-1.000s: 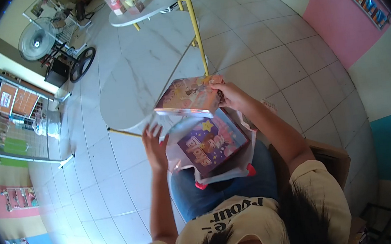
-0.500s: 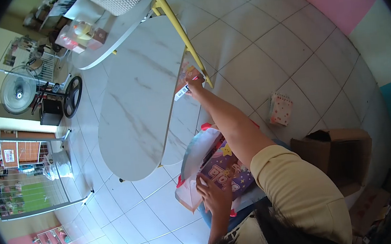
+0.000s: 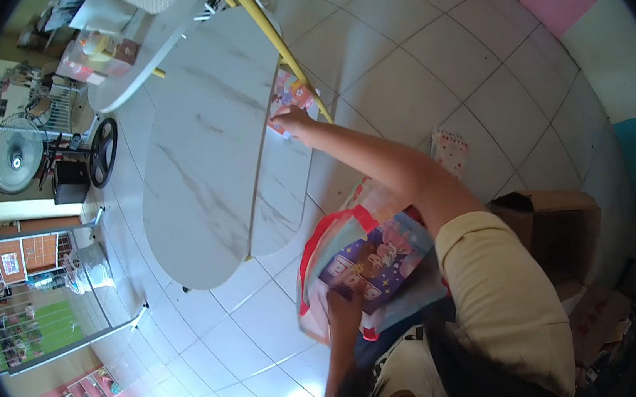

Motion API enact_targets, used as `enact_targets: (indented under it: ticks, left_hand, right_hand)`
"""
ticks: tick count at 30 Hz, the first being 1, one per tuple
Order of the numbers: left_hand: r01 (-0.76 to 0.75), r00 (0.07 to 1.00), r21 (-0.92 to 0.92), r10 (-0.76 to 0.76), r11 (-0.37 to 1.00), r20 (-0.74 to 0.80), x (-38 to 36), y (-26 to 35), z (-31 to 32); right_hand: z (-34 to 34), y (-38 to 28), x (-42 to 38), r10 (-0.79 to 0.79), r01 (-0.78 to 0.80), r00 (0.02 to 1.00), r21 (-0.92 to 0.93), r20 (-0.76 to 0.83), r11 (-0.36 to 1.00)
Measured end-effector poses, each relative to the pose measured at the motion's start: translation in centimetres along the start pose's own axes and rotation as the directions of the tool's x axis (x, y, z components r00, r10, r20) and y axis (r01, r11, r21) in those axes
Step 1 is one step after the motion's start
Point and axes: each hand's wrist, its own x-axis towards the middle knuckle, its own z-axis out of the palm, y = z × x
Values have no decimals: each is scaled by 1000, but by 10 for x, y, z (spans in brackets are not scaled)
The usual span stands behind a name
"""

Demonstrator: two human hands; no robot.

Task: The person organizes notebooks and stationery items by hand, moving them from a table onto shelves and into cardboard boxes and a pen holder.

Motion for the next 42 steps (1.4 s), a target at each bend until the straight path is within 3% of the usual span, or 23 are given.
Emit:
enact_targets:
  ticks: [1,2,4,5,7,10,13,16,19,22,25,28,30,32,35,39,42]
  left_hand:
    - [125,992,214,-119,969,-42,-8,13,-6]
    - [126,991,202,-115,971,-63,-6,18,-9]
    - [146,987,185,-131,972,-95,-17,19,-13]
    - [165,983,123,-152,979,-107,-30,26,-16]
    - [161,977,-16,-162,987,-142,-46,56,-21]
    - [-113,976,-436,17,893,-218,-72,75,-19]
    - [-176,976,-604,58,777,-210,-81,88,-49]
    - [-129,990,-793,37,595,-133,-81,96,-90]
    - [-211,977,-842,88,496,-193,-69,115,-100]
    - [-194,981,-869,72,456,-181,-36,118,-102]
    - [-119,990,-873,122,473,-68,12,111,-103]
    - [-100,993,-783,114,613,-37,26,120,-98]
    - [-65,984,-761,170,645,60,31,123,-97]
    - [35,973,-836,170,548,153,32,129,-89]
    - [174,944,-926,210,334,253,46,140,-78]
    - [192,955,-904,139,382,261,90,125,-74]
    - [136,975,-898,103,417,195,134,113,-93]
  right_hand:
    - [-8,-5,-21,-15,-20,982,181,188,983]
    - [-25,-19,-57,-69,16,952,179,298,984]
    - [-51,-13,-83,-304,285,904,108,301,953]
    - [-72,-32,-117,-302,342,872,-37,385,939]
    - [-101,-38,-158,-396,432,832,-4,389,902]
    - [-138,-35,-215,-448,556,781,-157,434,816]
    - [-161,-39,-281,-156,443,819,-437,552,783]
    - [-164,-36,-322,-5,366,872,-644,490,672]
    - [-163,-27,-327,-51,260,779,-248,625,933]
    - [-130,0,-295,-452,556,751,-92,481,826]
    - [-119,-6,-259,-236,122,830,249,505,961]
    - [-122,-24,-221,-134,11,855,241,501,970]
    - [-132,-41,-208,-153,75,863,177,482,981]
    - [-139,-56,-197,-177,124,873,145,454,982]
    - [-152,-72,-181,-30,87,883,-101,468,991]
    - [-152,-61,-146,92,11,861,-198,500,980]
    - [-134,-51,-139,-119,18,846,195,520,981]
